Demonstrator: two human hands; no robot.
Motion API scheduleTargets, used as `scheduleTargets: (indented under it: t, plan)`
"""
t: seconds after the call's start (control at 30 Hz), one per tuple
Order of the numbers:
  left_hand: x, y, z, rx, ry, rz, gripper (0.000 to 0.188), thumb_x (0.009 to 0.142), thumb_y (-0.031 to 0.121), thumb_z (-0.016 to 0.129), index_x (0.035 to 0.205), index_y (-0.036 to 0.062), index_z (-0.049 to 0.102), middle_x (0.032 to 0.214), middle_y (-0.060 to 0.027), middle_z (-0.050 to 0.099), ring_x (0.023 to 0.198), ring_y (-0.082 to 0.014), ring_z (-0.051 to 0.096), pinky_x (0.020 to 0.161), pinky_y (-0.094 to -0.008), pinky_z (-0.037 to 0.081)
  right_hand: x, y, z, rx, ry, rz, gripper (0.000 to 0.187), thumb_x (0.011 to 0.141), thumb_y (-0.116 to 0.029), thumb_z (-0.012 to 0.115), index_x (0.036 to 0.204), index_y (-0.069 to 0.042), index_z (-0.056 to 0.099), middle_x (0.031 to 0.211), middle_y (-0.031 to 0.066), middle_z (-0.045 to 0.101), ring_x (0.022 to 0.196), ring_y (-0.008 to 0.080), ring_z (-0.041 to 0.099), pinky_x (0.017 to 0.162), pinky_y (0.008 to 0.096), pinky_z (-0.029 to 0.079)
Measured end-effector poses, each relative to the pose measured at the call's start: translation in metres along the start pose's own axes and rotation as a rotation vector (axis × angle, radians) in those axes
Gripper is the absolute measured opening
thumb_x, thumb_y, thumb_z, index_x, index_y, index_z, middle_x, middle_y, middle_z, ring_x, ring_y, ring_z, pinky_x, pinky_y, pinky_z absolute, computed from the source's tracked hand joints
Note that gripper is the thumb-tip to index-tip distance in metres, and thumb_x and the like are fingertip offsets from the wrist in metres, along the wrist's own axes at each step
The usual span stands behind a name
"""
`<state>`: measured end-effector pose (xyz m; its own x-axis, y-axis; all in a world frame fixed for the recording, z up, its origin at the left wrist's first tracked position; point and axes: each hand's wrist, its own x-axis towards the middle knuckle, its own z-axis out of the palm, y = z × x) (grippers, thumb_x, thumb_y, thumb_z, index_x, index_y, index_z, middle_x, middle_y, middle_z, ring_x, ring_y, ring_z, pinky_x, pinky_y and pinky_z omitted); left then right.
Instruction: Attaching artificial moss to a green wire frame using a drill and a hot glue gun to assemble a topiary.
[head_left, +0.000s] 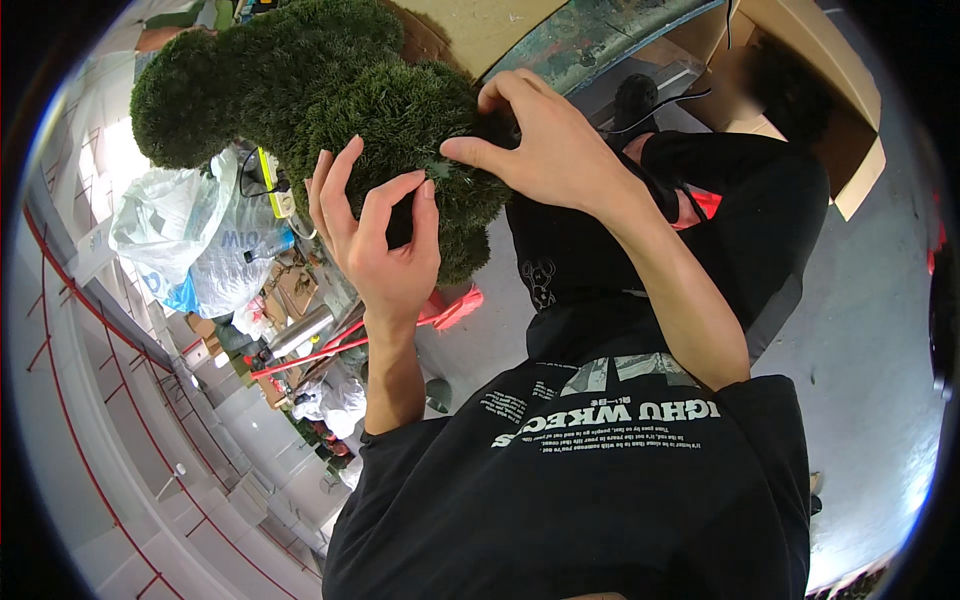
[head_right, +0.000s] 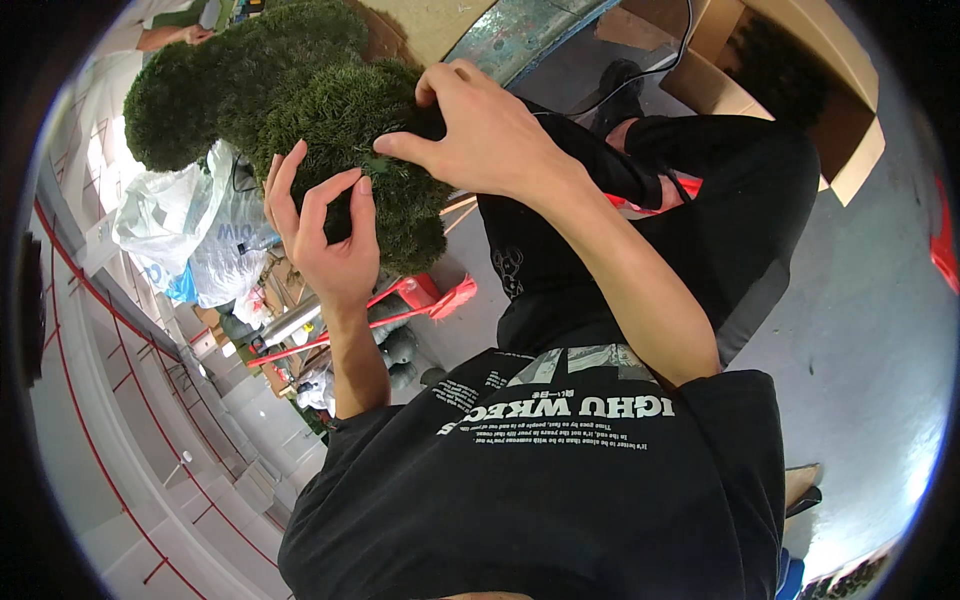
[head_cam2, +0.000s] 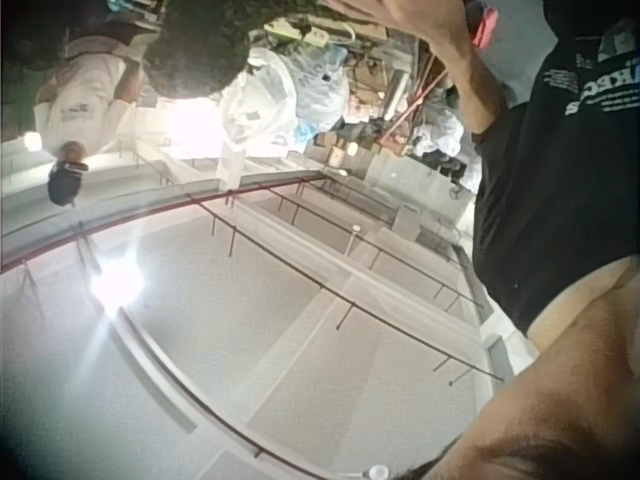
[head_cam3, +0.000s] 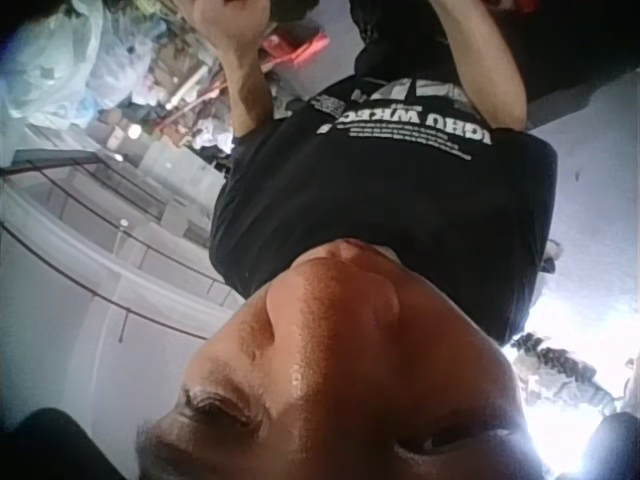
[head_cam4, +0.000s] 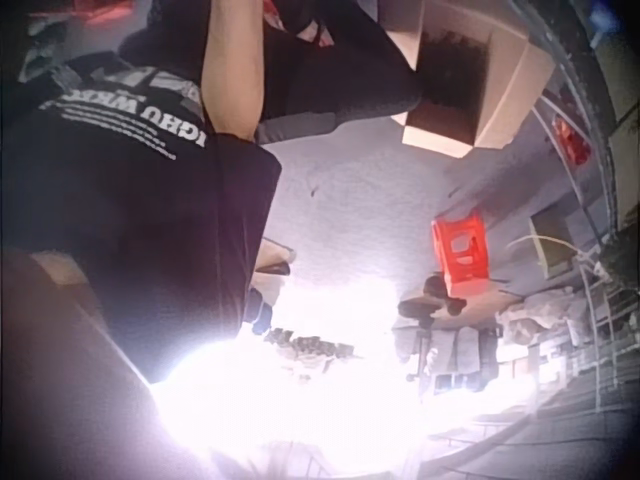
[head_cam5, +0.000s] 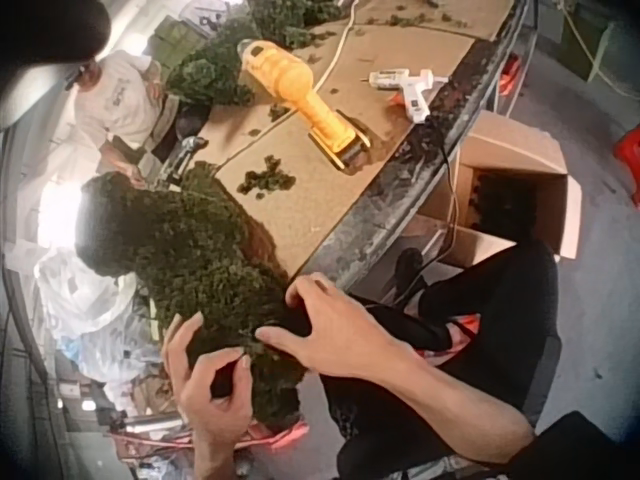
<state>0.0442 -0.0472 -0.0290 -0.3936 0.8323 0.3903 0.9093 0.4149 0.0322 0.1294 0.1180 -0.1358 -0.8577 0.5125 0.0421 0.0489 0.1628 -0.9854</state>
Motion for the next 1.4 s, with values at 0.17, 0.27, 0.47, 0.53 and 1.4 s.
scheduleTargets:
  t: [0.17, 0.27, 0.47, 0.53, 1.4]
  plan:
    - [0.002, -0.001, 0.000, -0.002, 0.000, 0.014, 0.014, 0.081, 0.010, 0.085, 0.095, 0.0107, 0.079, 0.142, -0.0151, 0.062, 0.138, -0.0441, 0.050, 0.116, -0.0528, 0.037, 0.001, 0.007, 0.006, 0.071, 0.039, -0.023, 0.058, 0.089, -0.049, 0.082, 0.114, 0.001, 0.063, 0.116, 0.0154, 0.065, 0.108, 0.0308, 0.065, 0.096, 0.0398, 0.052]
    - [0.006, 0.001, -0.001, -0.010, -0.005, 0.000, 0.013, 0.082, 0.011, 0.086, 0.093, 0.0097, 0.078, 0.141, -0.0140, 0.063, 0.137, -0.0428, 0.051, 0.115, -0.0521, 0.037, 0.000, 0.010, 0.009, 0.087, 0.023, -0.013, 0.067, 0.088, -0.057, 0.079, 0.120, 0.000, 0.062, 0.120, 0.0186, 0.064, 0.114, 0.0361, 0.065, 0.097, 0.0434, 0.052]
    - [0.023, 0.001, -0.009, -0.020, -0.105, 0.023, 0.011, 0.085, 0.010, 0.083, 0.093, 0.0092, 0.077, 0.142, -0.0120, 0.062, 0.137, -0.0403, 0.052, 0.116, -0.0527, 0.037, -0.003, 0.012, 0.014, 0.081, 0.073, -0.016, 0.066, 0.089, -0.057, 0.079, 0.119, -0.001, 0.062, 0.119, 0.0179, 0.064, 0.115, 0.0363, 0.064, 0.098, 0.0440, 0.052]
    - [0.033, -0.004, -0.015, -0.004, -0.228, 0.167, 0.013, 0.088, 0.009, 0.078, 0.100, 0.0134, 0.079, 0.145, -0.0108, 0.060, 0.140, -0.0414, 0.050, 0.119, -0.0546, 0.036, -0.003, 0.009, 0.016, 0.086, 0.094, -0.022, 0.063, 0.089, -0.055, 0.079, 0.117, -0.002, 0.063, 0.117, 0.0172, 0.064, 0.113, 0.0361, 0.064, 0.096, 0.0443, 0.052]
    - [0.075, -0.032, -0.027, -0.041, -0.573, 0.404, 0.028, 0.092, 0.012, 0.071, 0.118, 0.0199, 0.078, 0.159, -0.0102, 0.051, 0.151, -0.0376, 0.041, 0.122, -0.0507, 0.033, -0.053, -0.026, 0.040, -0.170, 0.306, -0.407, 0.034, 0.080, -0.011, 0.082, 0.113, -0.010, 0.076, 0.090, 0.0070, 0.054, 0.086, 0.0253, 0.060, 0.077, 0.0382, 0.053]
